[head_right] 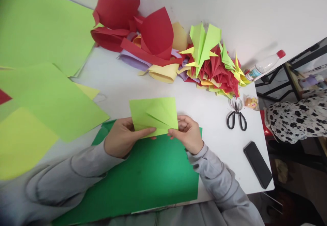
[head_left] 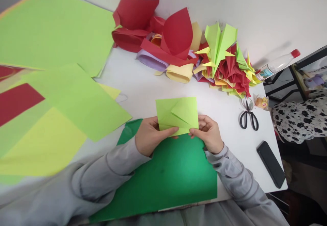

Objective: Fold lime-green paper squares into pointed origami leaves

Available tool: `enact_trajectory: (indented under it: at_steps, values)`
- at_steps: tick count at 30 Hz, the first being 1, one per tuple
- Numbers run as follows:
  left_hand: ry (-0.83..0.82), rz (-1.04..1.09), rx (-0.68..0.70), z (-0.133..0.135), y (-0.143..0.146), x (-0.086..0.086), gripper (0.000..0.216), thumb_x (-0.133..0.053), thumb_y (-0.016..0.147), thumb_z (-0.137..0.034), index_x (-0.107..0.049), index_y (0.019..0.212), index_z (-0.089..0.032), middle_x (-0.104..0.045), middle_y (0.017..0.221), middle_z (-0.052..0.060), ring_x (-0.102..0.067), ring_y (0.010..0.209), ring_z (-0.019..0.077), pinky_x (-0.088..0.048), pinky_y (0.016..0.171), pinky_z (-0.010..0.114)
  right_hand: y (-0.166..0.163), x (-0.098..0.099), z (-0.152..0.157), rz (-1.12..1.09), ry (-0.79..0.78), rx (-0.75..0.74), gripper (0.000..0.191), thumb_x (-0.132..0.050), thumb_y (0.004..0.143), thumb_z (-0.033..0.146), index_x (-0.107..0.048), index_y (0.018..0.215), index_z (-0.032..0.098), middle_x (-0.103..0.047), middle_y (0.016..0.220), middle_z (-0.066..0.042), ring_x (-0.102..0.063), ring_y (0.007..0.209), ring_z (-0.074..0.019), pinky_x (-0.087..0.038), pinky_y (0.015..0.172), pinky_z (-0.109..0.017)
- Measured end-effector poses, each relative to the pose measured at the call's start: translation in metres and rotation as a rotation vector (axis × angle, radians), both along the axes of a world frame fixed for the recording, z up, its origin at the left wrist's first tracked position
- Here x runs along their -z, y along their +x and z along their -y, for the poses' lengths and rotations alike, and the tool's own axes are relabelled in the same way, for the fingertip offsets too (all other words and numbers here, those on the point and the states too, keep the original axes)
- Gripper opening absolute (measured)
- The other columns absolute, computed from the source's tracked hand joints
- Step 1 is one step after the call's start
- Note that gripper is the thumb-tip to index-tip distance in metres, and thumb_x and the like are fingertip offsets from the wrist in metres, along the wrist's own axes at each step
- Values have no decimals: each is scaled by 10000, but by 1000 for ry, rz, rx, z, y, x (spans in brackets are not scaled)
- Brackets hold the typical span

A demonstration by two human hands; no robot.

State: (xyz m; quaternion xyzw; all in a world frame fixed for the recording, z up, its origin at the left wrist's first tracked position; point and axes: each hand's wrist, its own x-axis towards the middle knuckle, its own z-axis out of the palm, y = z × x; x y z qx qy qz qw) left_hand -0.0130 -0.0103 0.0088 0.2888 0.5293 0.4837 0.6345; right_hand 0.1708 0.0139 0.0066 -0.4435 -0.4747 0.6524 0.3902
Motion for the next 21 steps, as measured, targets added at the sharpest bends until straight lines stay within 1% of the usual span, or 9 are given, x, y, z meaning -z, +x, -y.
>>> enact_trajectory:
  at_steps: [2,4,6,8,12,15,18,21]
  values:
    - [-12,-74,16,2,2,-2,262,-825,489,-272,-723,695,-148,-744,693,44,-674,565,211,-593,566,329,-3,2,3,-6,-8,-51,429,-803,636,286,-551,972,198,-671,681,39,-624,539,-113,-536,494,-234]
    - [7,-156,42,4,5,-4,235,-817,500,-282,-725,679,-159,-748,698,47,-693,624,237,-598,643,352,-8,4,7,-19,15,-70,435,-799,643,307,-538,977,208,-656,710,36,-615,564,-112,-533,519,-239]
    - [54,-213,52,5,6,-4,242,-809,511,-302,-733,700,-170,-759,756,53,-709,733,270,-593,722,369,-13,4,11,-20,48,-80,415,-789,654,343,-530,953,214,-640,732,28,-611,600,-121,-539,558,-257]
    - [90,-246,59,5,6,-3,274,-803,512,-312,-737,741,-175,-763,820,57,-708,815,290,-586,760,374,-16,4,13,-9,66,-91,400,-781,663,369,-526,931,216,-622,727,24,-602,617,-129,-540,587,-273]
    - [120,-279,107,2,4,-3,296,-781,530,-306,-725,793,-183,-763,846,50,-707,826,289,-587,731,353,-16,3,14,-16,62,-98,438,-813,624,366,-519,912,217,-603,704,35,-573,586,-118,-523,578,-268]
    - [131,-287,148,0,3,-5,272,-763,541,-293,-714,787,-188,-761,823,44,-708,805,275,-585,712,334,-14,4,13,-24,32,-111,452,-812,625,383,-511,918,216,-601,702,38,-564,569,-111,-513,555,-260]
    - [121,-275,169,-1,3,-5,235,-751,550,-286,-705,755,-182,-758,779,48,-707,744,257,-582,666,321,-14,5,13,-24,-10,-123,468,-808,632,373,-513,955,207,-609,688,42,-556,534,-98,-486,495,-232]
    - [107,-225,190,-1,2,-4,246,-757,554,-302,-701,754,-170,-754,743,54,-698,661,240,-580,616,319,-13,4,12,-35,-38,-146,471,-817,617,327,-519,957,194,-627,675,43,-569,521,-93,-467,459,-206]
